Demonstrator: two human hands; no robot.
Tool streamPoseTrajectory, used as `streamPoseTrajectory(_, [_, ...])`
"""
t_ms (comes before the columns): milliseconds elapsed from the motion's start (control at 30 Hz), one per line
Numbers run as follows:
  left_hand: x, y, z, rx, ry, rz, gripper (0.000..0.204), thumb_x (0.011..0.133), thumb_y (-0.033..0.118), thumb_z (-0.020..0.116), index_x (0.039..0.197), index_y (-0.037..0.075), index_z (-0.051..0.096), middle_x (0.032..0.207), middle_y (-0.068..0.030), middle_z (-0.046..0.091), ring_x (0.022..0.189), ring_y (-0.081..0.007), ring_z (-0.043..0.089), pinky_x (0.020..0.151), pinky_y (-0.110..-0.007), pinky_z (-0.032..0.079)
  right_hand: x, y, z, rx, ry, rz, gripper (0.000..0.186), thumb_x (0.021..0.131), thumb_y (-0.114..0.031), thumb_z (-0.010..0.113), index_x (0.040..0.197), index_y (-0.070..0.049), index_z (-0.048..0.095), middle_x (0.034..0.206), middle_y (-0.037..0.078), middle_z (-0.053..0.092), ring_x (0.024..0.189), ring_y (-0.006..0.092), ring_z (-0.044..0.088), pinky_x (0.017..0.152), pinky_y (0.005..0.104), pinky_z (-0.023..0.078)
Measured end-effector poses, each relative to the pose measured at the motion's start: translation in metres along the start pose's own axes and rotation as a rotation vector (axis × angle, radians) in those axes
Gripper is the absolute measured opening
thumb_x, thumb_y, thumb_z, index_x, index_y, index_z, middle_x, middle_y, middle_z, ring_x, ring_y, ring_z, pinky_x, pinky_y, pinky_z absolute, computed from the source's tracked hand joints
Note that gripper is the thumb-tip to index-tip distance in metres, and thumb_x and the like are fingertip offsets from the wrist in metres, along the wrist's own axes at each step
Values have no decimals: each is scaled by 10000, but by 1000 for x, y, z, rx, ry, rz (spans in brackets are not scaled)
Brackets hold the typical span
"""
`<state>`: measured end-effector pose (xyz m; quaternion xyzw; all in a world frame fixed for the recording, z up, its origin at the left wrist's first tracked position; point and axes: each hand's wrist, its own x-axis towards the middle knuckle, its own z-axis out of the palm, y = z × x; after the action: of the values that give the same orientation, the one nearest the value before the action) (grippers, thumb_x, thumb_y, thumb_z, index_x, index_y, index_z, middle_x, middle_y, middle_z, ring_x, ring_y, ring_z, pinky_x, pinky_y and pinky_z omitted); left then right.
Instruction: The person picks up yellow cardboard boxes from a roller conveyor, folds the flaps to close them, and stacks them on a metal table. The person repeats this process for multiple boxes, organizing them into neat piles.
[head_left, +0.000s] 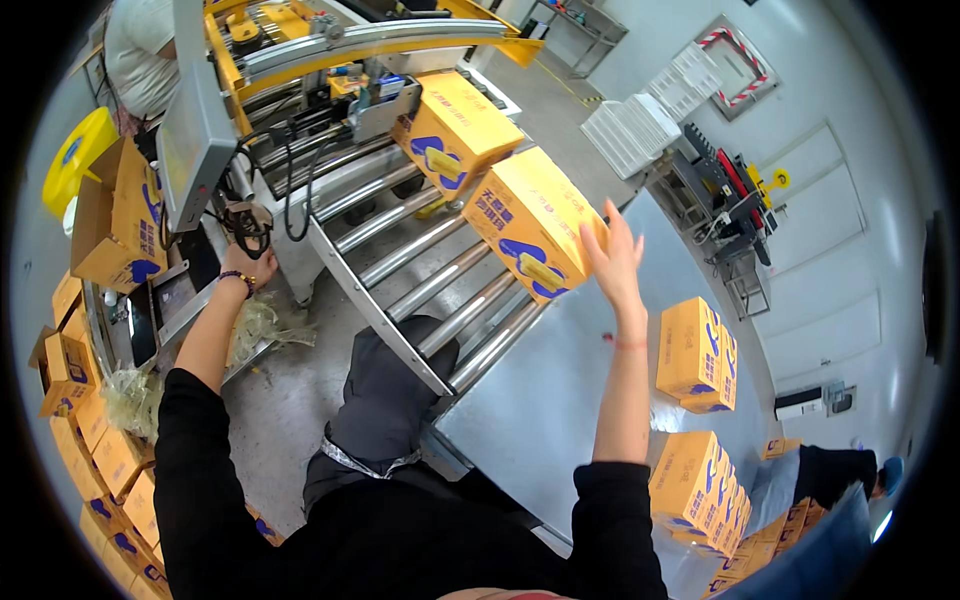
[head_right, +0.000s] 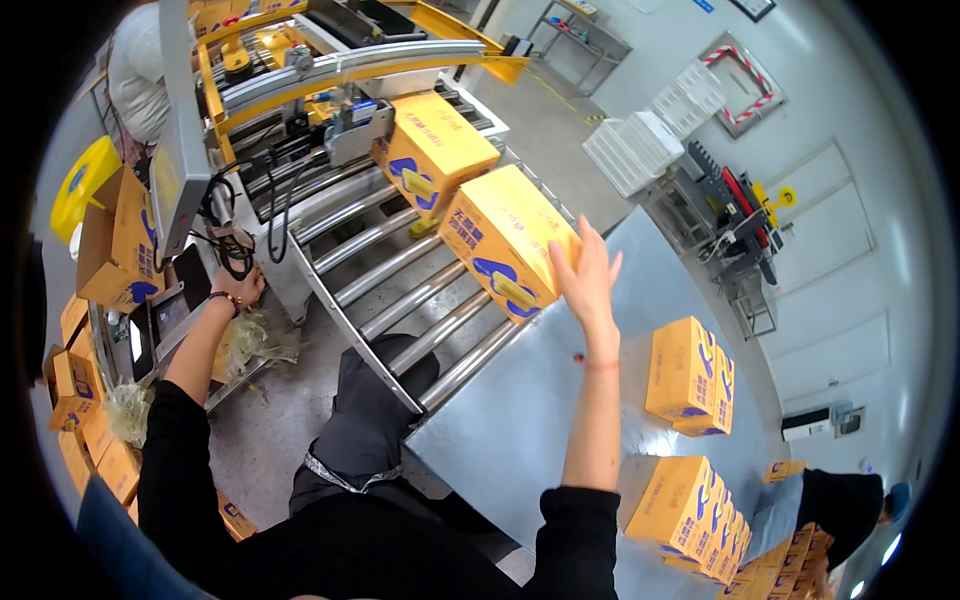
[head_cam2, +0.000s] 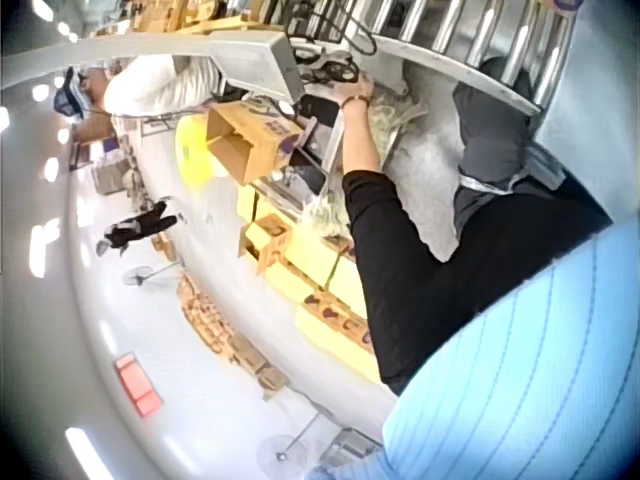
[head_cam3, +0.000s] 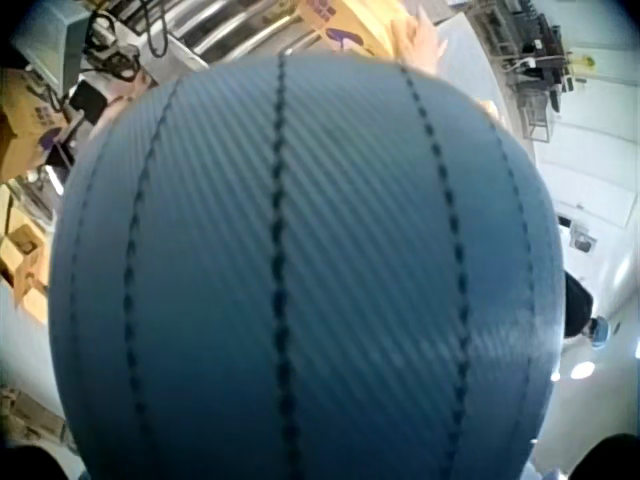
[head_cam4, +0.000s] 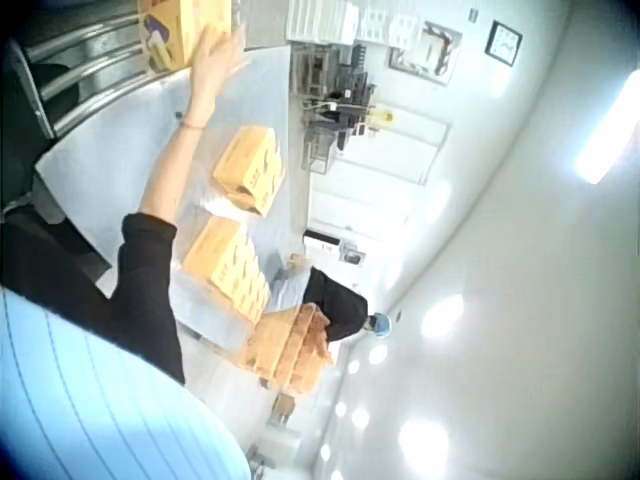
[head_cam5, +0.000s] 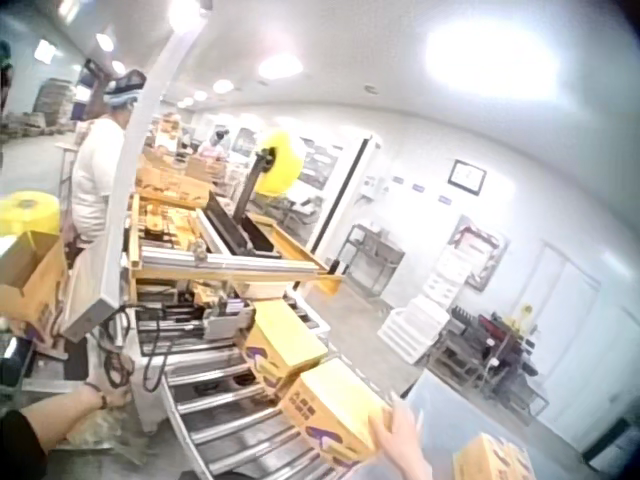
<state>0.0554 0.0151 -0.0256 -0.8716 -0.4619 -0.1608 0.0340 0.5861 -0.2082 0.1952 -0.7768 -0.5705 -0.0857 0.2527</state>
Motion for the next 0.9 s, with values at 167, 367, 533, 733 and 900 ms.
streamPoseTrajectory(167, [4,-1,6,37,-31,-27,184,767,233,611,751,65,682,777,-144,688,732,-346,677,640,-456,545,49,-43,13,-178,-241,172,715,877,-504,661,1411,-63,482,1279,212,530,1251,413,472,1119,619,216])
streamPoseTrajectory(367, [-4,-5,0,-1,-31,-39,154,762,194,624,755,44,658,770,-149,678,749,-351,668,660,-456,541,-50,-152,-9,-138,-184,-260,808,711,-281,838,1408,-104,470,1252,174,526,1242,394,461,1079,577,330])
streamPoseTrajectory(533, [6,3,-10,20,53,17,137,756,169,639,752,33,652,776,-150,674,762,-354,662,699,-458,537,-58,-145,13,-132,-189,-328,832,729,-494,721,1451,-177,455,1481,189,376,1352,509,300,1068,664,264])
streamPoseTrajectory(733, [6,10,-13,45,-58,-47,183,757,206,632,746,29,678,814,-167,685,794,-375,667,727,-462,545,-104,-95,-28,-44,-221,-266,780,713,-426,741,1418,-184,511,1527,142,356,1360,486,306,1092,568,292])
streamPoseTrajectory(900, [3,7,-15,30,-116,-77,187,751,197,634,714,19,676,788,-177,679,778,-378,665,709,-477,546,-205,-25,-80,-211,-103,122,784,747,-365,735,1449,-137,471,1538,150,362,1407,404,317,1143,511,256])
